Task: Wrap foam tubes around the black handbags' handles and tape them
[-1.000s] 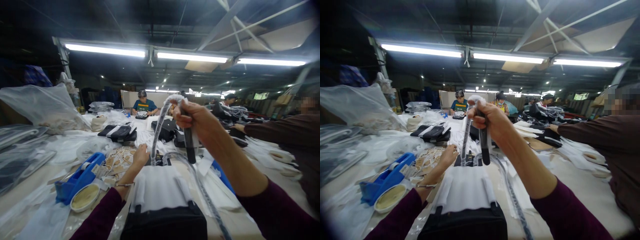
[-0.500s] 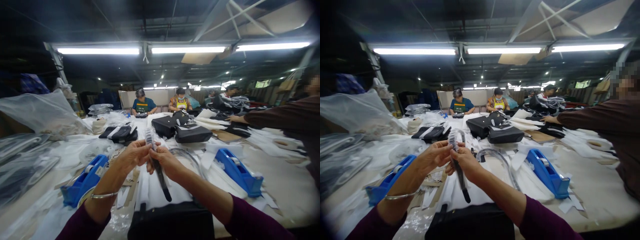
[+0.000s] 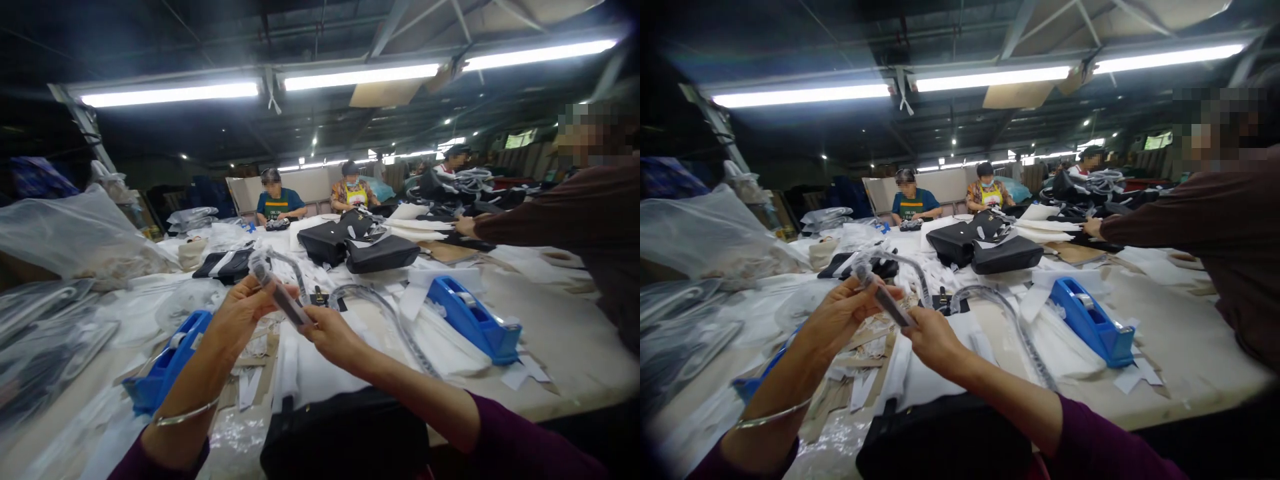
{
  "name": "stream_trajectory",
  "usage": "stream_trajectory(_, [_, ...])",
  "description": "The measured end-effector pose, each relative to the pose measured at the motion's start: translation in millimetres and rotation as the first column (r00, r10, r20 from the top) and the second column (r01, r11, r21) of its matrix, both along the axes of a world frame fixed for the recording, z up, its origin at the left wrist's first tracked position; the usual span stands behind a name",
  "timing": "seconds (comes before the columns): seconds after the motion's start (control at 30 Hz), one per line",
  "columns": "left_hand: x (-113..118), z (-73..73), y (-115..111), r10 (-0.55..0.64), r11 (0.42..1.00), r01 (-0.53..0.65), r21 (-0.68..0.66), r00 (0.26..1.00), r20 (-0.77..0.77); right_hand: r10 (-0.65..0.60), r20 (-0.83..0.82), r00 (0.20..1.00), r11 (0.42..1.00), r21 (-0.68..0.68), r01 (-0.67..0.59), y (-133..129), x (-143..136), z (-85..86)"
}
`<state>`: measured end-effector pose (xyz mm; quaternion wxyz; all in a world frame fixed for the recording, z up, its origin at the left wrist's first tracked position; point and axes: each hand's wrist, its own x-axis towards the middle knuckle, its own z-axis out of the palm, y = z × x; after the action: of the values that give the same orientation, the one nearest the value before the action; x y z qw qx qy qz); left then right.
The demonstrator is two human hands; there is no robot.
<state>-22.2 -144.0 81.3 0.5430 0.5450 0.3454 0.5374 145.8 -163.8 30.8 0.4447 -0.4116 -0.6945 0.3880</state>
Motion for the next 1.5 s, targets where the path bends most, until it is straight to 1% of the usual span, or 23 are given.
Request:
stream_trajectory(0.07, [-5, 3.3, 0, 0.078, 0.996, -0.080, 0.037, 0.996, 0.050, -0.146, -0.005, 0.989, 0.956, 0.257, 0.142, -14, 8, 0.3])
stream_trajectory(0.1, [-6, 4.3, -2, 0.111, 0.992, -0.115, 0.059, 0.991, 0.070, -0.144, -0.030, 0.989, 0.950, 0.275, 0.147, -22, 11, -0.3])
stream_trajectory(0.13, [-7, 4.6, -4, 0.134, 0.987, -0.140, 0.077, 0.987, 0.086, -0.089, -0.049, 0.995, 0.973, 0.209, 0.097, -28, 12, -1.5])
stream_trajectory(0.17, [-6, 3.9, -8, 0.146, 0.984, -0.155, 0.091, 0.984, 0.097, -0.003, -0.080, 0.997, 0.998, 0.070, 0.008, -32, 12, -3.2])
stream_trajectory(0.2, [-4, 2.2, -13, 0.151, 0.982, -0.161, 0.099, 0.983, 0.104, 0.074, -0.147, 0.986, 0.990, -0.106, -0.090, -34, 12, -5.3])
stream_trajectory(0.27, [2, -3.9, -25, 0.141, 0.983, -0.151, 0.103, 0.984, 0.105, 0.104, -0.352, 0.930, 0.883, -0.398, -0.250, -30, 10, -9.1])
stream_trajectory(0.33, [8, -12.7, -38, 0.119, 0.988, -0.127, 0.092, 0.989, 0.093, 0.015, -0.509, 0.860, 0.812, -0.496, -0.307, -19, 9, -11.1])
stream_trajectory(0.4, [11, -22.6, -47, 0.090, 0.994, -0.094, 0.060, 0.993, 0.071, -0.027, -0.559, 0.828, 0.828, -0.477, -0.295, -7, 10, -10.8])
stream_trajectory(0.47, [12, -31.8, -50, 0.073, 0.997, -0.074, 0.012, 0.996, 0.057, -0.011, -0.516, 0.857, 0.876, -0.418, -0.240, 1, 12, -9.6])
stream_trajectory(0.53, [11, -38.7, -50, 0.065, 0.997, -0.063, -0.038, 0.996, 0.064, 0.016, -0.387, 0.922, 0.941, -0.306, -0.144, 3, 14, -8.7])
stream_trajectory(0.6, [10, -42.3, -48, 0.049, 0.995, -0.041, -0.089, 0.995, 0.088, 0.014, -0.170, 0.985, 0.997, -0.076, -0.027, 1, 16, -8.7])
stream_trajectory(0.63, [10, -43.0, -47, 0.033, 0.993, -0.021, -0.115, 0.994, 0.104, -0.006, -0.043, 0.999, 0.997, 0.076, 0.010, -1, 17, -8.8])
stream_trajectory(0.7, [12, -42.7, -47, 0.008, 0.986, 0.014, -0.166, 0.991, 0.133, -0.102, 0.199, 0.975, 0.930, 0.367, 0.022, -5, 19, -8.7])
stream_trajectory(0.77, [15, -42.0, -47, -0.003, 0.979, 0.035, -0.202, 0.988, 0.156, -0.207, 0.382, 0.901, 0.833, 0.551, -0.042, -8, 21, -7.8])
stream_trajectory(0.9, [20, -44.7, -45, -0.042, 0.967, 0.086, -0.241, 0.982, 0.184, -0.311, 0.541, 0.781, 0.692, 0.692, -0.203, -8, 25, -5.9])
stream_trajectory(1.03, [22, -50.6, -44, -0.092, 0.962, 0.142, -0.234, 0.973, 0.211, -0.273, 0.499, 0.822, 0.599, 0.757, -0.261, -6, 28, -8.8])
stream_trajectory(1.1, [25, -53.0, -46, -0.093, 0.970, 0.136, -0.203, 0.974, 0.207, -0.216, 0.429, 0.877, 0.613, 0.759, -0.220, -7, 28, -10.6])
stream_trajectory(1.13, [27, -54.3, -48, -0.085, 0.975, 0.124, -0.185, 0.975, 0.205, -0.189, 0.376, 0.907, 0.644, 0.745, -0.175, -8, 28, -11.0])
stream_trajectory(1.23, [35, -60.0, -54, -0.027, 0.991, 0.052, -0.123, 0.979, 0.201, -0.208, 0.124, 0.970, 0.772, 0.630, 0.085, -16, 28, -10.8])
stream_trajectory(1.3, [41, -66.1, -57, 0.045, 0.997, -0.032, -0.076, 0.983, 0.176, -0.274, -0.008, 0.962, 0.844, 0.478, 0.244, -24, 28, -10.7])
stream_trajectory(1.33, [44, -69.6, -58, 0.088, 0.996, -0.082, -0.046, 0.985, 0.148, -0.277, -0.021, 0.961, 0.885, 0.384, 0.263, -27, 29, -11.2])
stream_trajectory(1.4, [51, -77.0, -60, 0.169, 0.985, -0.172, 0.028, 0.983, 0.069, -0.200, 0.005, 0.980, 0.962, 0.190, 0.196, -32, 27, -13.2])
stream_trajectory(1.5, [61, -85.2, -65, 0.253, 0.961, -0.245, 0.131, 0.966, -0.046, -0.129, -0.023, 0.991, 0.991, 0.019, 0.129, -35, 22, -16.3])
